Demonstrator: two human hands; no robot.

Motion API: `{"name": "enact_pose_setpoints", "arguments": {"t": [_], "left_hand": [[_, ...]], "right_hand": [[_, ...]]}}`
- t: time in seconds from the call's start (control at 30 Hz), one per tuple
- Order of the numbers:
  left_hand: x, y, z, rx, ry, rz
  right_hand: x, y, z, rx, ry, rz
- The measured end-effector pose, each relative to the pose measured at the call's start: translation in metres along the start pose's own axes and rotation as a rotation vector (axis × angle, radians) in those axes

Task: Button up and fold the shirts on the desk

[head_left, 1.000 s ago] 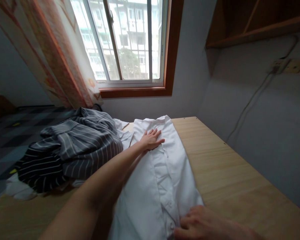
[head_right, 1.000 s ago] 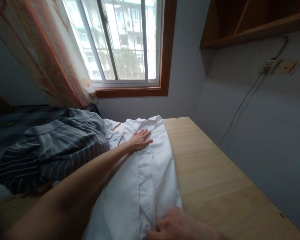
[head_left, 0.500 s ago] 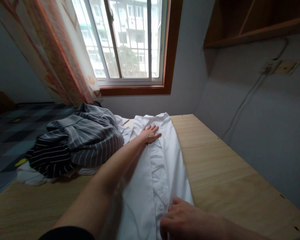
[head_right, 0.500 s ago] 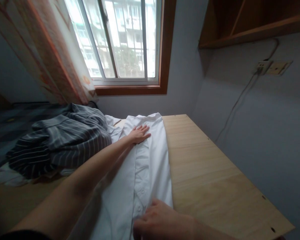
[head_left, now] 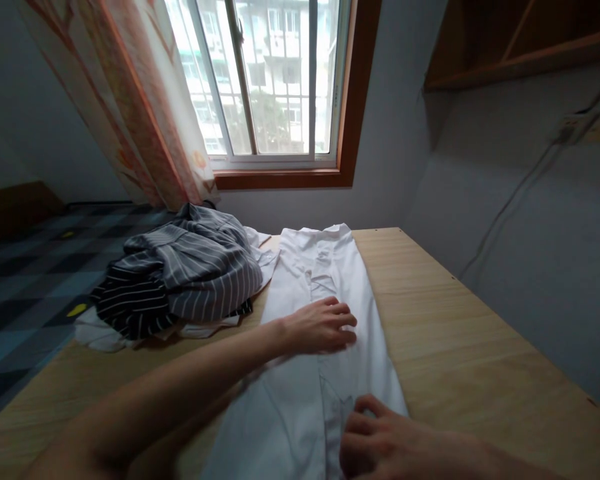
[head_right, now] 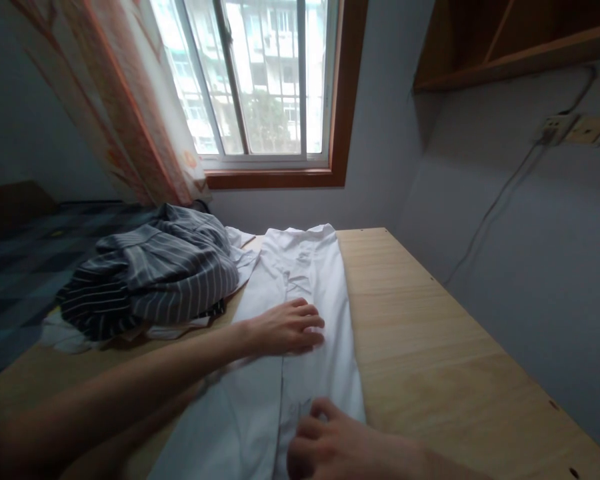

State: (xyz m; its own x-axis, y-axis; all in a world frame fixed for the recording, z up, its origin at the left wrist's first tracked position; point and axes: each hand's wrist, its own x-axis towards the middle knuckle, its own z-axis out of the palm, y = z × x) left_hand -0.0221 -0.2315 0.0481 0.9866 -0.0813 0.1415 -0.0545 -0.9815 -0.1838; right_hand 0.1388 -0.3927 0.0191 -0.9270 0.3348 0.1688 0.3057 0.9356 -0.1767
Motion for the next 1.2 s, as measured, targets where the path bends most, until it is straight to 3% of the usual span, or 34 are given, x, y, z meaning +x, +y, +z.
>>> {"name": "enact_pose_setpoints", "arguments": {"t": [0.07,0.13,0.27,0.37,0.43,0.5,0.57,0.63,0.7,0.77,0.8,0.87,0.93,1.0,1.2], "left_hand": [[0.000,0.001,0.005,0.040,0.003,-0.021],[-0.003,0.001,0.009,0.045,0.017,-0.053],[-0.015,0.000,0.008,-0.027,0.040,-0.135],[-0.024,0.002,0.005,-0.082,0.028,-0.188],[-0.027,0.004,0.001,-0.109,0.014,-0.198],[-0.026,0.008,-0.005,-0.114,-0.003,-0.234],[-0.022,0.016,-0.011,-0.095,-0.014,-0.311],[-0.019,0.028,-0.015,-0.064,-0.030,-0.377],[-0.018,0.041,-0.014,-0.037,-0.037,-0.400],[-0.021,0.053,-0.009,-0.034,-0.037,-0.382],[-0.023,0.057,-0.007,-0.051,-0.036,-0.360],[-0.029,0.062,-0.003,-0.129,-0.049,-0.308],[-0.035,0.063,-0.003,-0.243,-0.076,-0.255],[-0.038,0.062,-0.006,-0.349,-0.102,-0.233],[-0.039,0.061,-0.016,-0.484,-0.145,-0.238]], "right_hand": [[0.006,-0.001,0.004,-0.043,-0.038,-0.020],[0.010,-0.001,-0.007,-0.021,-0.052,-0.042],[0.019,-0.001,-0.026,0.090,0.040,0.004],[0.031,0.001,0.007,0.087,0.106,-0.012],[0.038,0.002,0.041,0.074,0.072,-0.038],[0.041,0.001,0.060,0.094,0.024,-0.008],[0.039,0.001,0.051,0.200,0.008,-0.007],[0.032,0.006,0.019,0.382,0.077,0.007],[0.022,0.022,-0.017,0.503,0.266,0.180],[0.014,0.053,-0.040,0.390,0.440,0.399],[0.011,0.073,-0.043,0.282,0.421,0.483],[0.009,0.112,-0.037,0.112,0.260,0.611],[0.012,0.146,-0.024,0.020,0.082,0.647],[0.016,0.170,-0.016,-0.016,-0.018,0.629],[0.036,0.221,-0.019,-0.035,-0.041,0.664]]}}
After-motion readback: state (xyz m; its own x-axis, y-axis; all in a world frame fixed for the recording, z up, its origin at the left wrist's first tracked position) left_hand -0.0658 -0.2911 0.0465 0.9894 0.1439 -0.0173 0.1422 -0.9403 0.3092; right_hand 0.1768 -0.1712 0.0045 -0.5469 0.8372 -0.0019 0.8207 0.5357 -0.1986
